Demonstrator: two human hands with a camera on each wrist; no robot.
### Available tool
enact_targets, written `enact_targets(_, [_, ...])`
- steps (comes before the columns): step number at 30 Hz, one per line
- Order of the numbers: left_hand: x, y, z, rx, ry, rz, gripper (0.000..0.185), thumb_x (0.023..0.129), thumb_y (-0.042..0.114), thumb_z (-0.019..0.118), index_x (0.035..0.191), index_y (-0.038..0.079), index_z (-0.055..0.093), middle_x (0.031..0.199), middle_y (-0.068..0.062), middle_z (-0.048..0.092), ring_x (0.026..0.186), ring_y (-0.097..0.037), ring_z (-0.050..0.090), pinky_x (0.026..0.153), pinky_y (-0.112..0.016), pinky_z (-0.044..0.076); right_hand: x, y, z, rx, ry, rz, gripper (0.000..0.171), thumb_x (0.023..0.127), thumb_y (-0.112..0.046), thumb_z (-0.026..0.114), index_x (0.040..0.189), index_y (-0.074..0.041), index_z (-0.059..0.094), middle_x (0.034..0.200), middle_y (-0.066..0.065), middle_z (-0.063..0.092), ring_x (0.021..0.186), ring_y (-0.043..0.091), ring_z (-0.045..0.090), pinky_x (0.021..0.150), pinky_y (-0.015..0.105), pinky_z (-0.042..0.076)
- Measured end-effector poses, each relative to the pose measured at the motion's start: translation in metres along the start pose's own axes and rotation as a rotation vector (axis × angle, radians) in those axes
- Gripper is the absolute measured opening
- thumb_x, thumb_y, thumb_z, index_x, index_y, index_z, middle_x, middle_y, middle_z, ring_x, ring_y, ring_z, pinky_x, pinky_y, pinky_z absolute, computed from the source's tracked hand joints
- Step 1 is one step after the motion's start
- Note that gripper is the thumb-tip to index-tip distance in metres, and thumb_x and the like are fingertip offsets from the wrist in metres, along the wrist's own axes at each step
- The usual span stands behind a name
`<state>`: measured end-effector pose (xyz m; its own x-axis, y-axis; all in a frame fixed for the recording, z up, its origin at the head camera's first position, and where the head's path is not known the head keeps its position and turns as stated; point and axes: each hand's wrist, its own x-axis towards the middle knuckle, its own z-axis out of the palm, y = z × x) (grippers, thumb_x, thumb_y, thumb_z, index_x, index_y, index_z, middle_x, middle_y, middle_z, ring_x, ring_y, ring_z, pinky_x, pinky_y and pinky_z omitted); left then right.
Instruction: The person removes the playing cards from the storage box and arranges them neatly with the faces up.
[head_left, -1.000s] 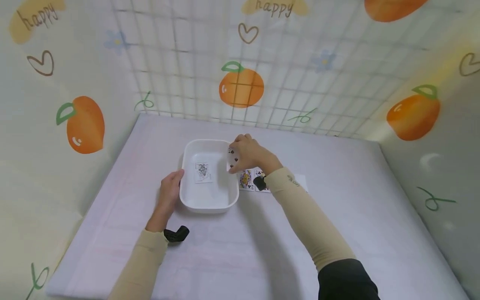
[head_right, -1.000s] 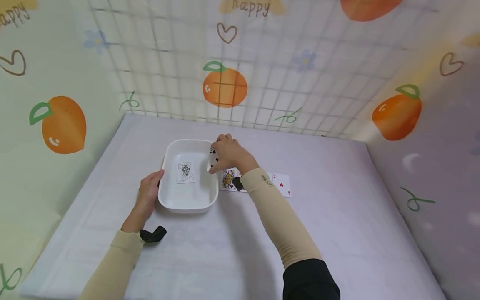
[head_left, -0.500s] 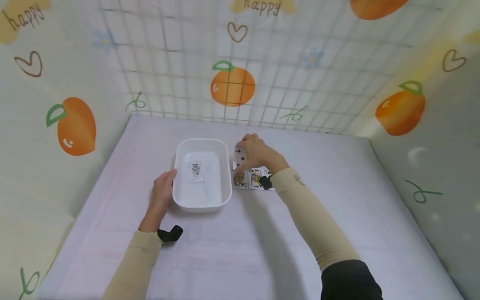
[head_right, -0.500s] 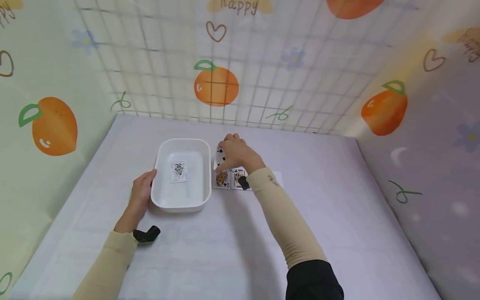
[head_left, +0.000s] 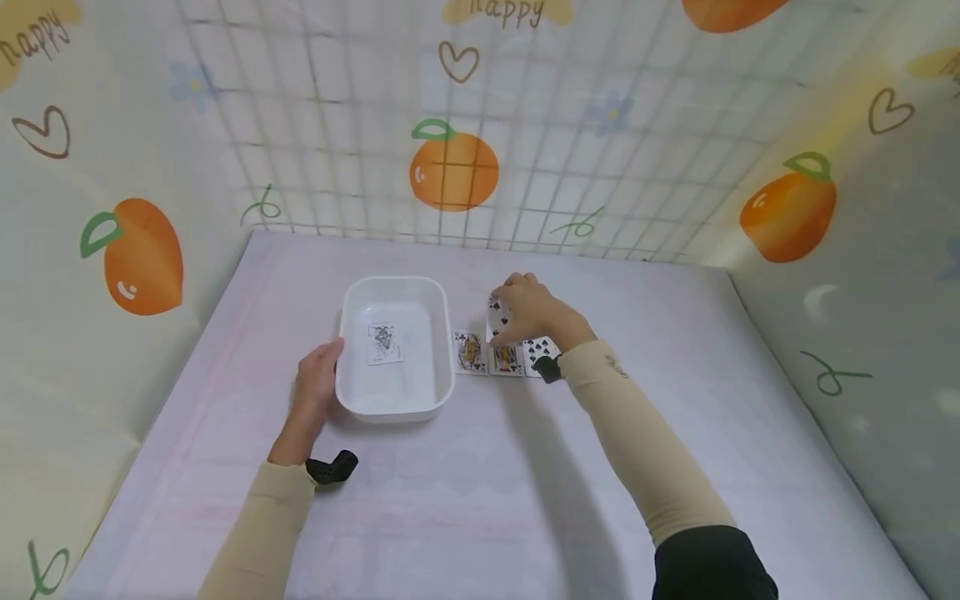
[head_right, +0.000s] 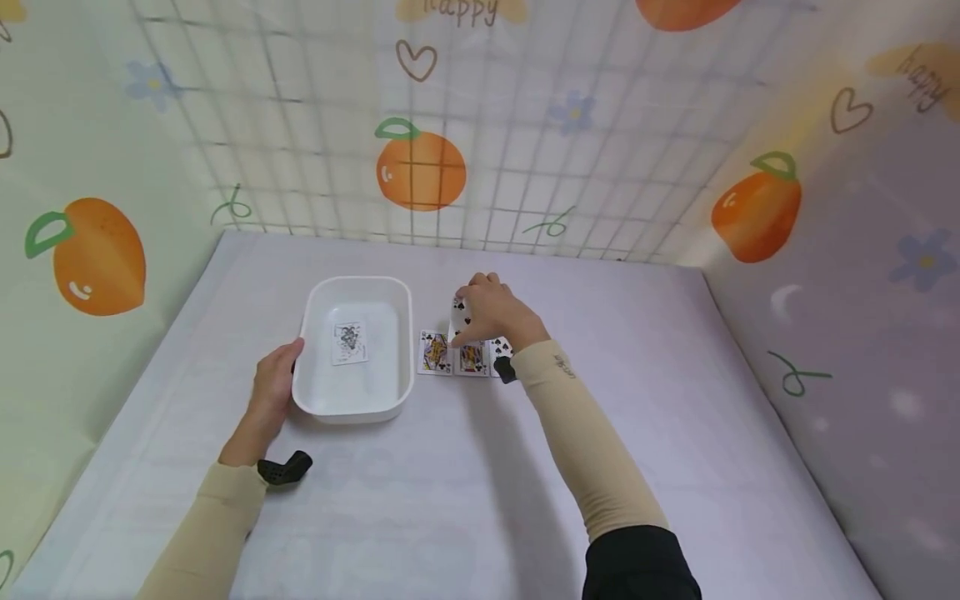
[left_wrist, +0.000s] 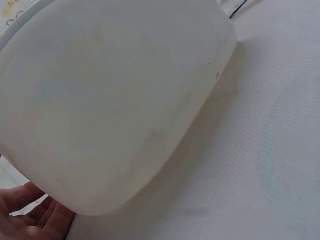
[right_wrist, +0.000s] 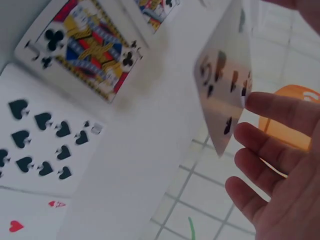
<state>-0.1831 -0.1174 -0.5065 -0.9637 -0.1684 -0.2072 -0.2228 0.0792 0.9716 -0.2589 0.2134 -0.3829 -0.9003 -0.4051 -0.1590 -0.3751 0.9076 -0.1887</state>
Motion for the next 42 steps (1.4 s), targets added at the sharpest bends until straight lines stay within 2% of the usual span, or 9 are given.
enact_targets(7, [0.002,-0.002,-0.002,-0.005,0.004,-0.014,0.062,0.102,0.05,0.043,0.141,0.003,0.051,0.134,-0.017,0.056,0.123,-0.03,0.05,0.105,-0.046,0.039,-0.01,0.021,0.004,-0.041,-0.002,0.017,0.084,0.068,-0.041,0.086,0.139,-0.007,0.055,0.136,0.019,0.047,0.117,0.034,0.039,0.092,0.048,0.042])
enact_targets(13, [0.001,-0.003,-0.005,0.011,0.008,-0.016,0.063,0.102,0.051,0.042,0.141,0.002,0.05,0.135,-0.017,0.056,0.125,-0.031,0.049,0.106,-0.046,0.038,-0.024,0.038,0.003,-0.011,-0.007,0.083,0.082,0.07,-0.039,0.086,0.139,-0.008,0.054,0.139,0.02,0.044,0.125,0.039,0.036,0.096,0.057,0.041])
enact_targets(20, [-0.001,-0.003,-0.006,0.014,0.009,-0.018,0.063,0.102,0.051,0.041,0.142,0.003,0.049,0.136,-0.017,0.055,0.125,-0.031,0.049,0.108,-0.047,0.036,-0.036,0.062,-0.003,-0.003,0.008,0.126,0.081,0.07,-0.038,0.085,0.139,-0.009,0.054,0.139,0.019,0.044,0.125,0.039,0.035,0.094,0.059,0.04])
enact_targets(28, [-0.001,-0.002,-0.004,0.009,0.009,-0.015,0.064,0.102,0.051,0.04,0.145,0.003,0.046,0.14,-0.017,0.053,0.129,-0.03,0.047,0.11,-0.047,0.035,-0.05,0.083,-0.006,0.002,0.01,0.17,0.081,0.07,-0.034,0.084,0.14,-0.009,0.053,0.139,0.02,0.043,0.121,0.039,0.035,0.088,0.056,0.042])
enact_targets(34, [-0.002,-0.002,-0.002,0.016,0.017,-0.009,0.064,0.102,0.052,0.04,0.143,0.004,0.049,0.135,-0.016,0.056,0.125,-0.029,0.05,0.108,-0.046,0.037,-0.063,0.097,-0.009,0.017,-0.002,0.201,0.082,0.07,-0.034,0.083,0.141,-0.009,0.051,0.139,0.022,0.042,0.12,0.04,0.034,0.088,0.058,0.041])
enact_targets(42, [-0.006,0.002,0.002,0.019,0.022,-0.019,0.063,0.102,0.051,0.039,0.144,0.004,0.047,0.137,-0.016,0.055,0.126,-0.029,0.049,0.109,-0.045,0.036,-0.079,0.117,-0.008,0.025,-0.01,0.258,0.079,0.072,-0.032,0.082,0.141,-0.009,0.052,0.137,0.023,0.042,0.115,0.04,0.035,0.082,0.055,0.045])
